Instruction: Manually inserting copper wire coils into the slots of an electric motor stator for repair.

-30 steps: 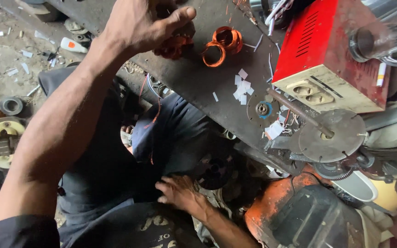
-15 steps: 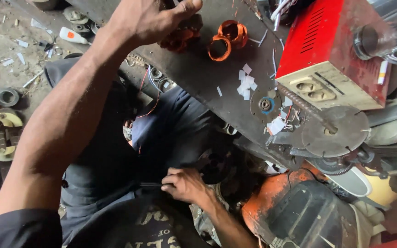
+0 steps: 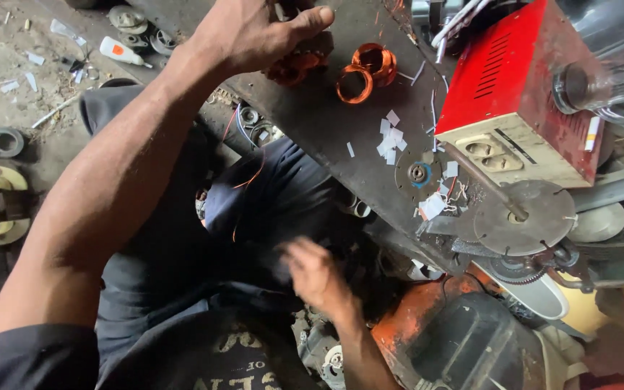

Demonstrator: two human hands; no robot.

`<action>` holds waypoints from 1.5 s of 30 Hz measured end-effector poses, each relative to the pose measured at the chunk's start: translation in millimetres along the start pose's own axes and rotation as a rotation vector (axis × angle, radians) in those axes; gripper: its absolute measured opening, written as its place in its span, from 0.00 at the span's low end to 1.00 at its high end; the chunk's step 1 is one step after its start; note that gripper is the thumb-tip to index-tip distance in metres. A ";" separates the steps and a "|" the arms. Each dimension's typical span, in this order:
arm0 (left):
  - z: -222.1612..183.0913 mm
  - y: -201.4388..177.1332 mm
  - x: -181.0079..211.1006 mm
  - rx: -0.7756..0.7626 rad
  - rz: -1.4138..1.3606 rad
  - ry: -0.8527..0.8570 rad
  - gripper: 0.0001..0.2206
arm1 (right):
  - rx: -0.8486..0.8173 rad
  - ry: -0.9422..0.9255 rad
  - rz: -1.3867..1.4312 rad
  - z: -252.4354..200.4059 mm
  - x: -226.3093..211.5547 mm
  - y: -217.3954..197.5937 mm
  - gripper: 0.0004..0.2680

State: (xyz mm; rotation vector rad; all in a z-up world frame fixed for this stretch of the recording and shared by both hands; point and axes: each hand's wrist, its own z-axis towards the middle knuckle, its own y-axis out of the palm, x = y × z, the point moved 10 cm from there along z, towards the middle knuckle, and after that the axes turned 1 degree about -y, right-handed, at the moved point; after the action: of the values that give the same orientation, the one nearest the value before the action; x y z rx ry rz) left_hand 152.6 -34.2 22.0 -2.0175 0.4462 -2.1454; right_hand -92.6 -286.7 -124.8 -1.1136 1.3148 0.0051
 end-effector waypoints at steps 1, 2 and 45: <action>0.5 0.2 -3.4 0.006 -0.003 -0.004 0.15 | -0.007 -0.001 -0.002 8.4 -16.9 -16.8 0.08; 2.1 1.5 -5.2 -0.003 -0.017 0.003 0.17 | 0.140 -0.082 -0.107 16.8 -42.2 -47.9 0.08; -5.7 -12.3 6.8 0.218 0.195 0.567 0.16 | 0.806 -0.456 -0.076 168.4 -122.7 -156.9 0.05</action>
State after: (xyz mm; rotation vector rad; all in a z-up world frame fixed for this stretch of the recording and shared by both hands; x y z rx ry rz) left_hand 147.6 -24.3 32.1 -1.1822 0.4306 -2.4854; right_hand 83.2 -190.8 42.2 -0.4267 0.7392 -0.2874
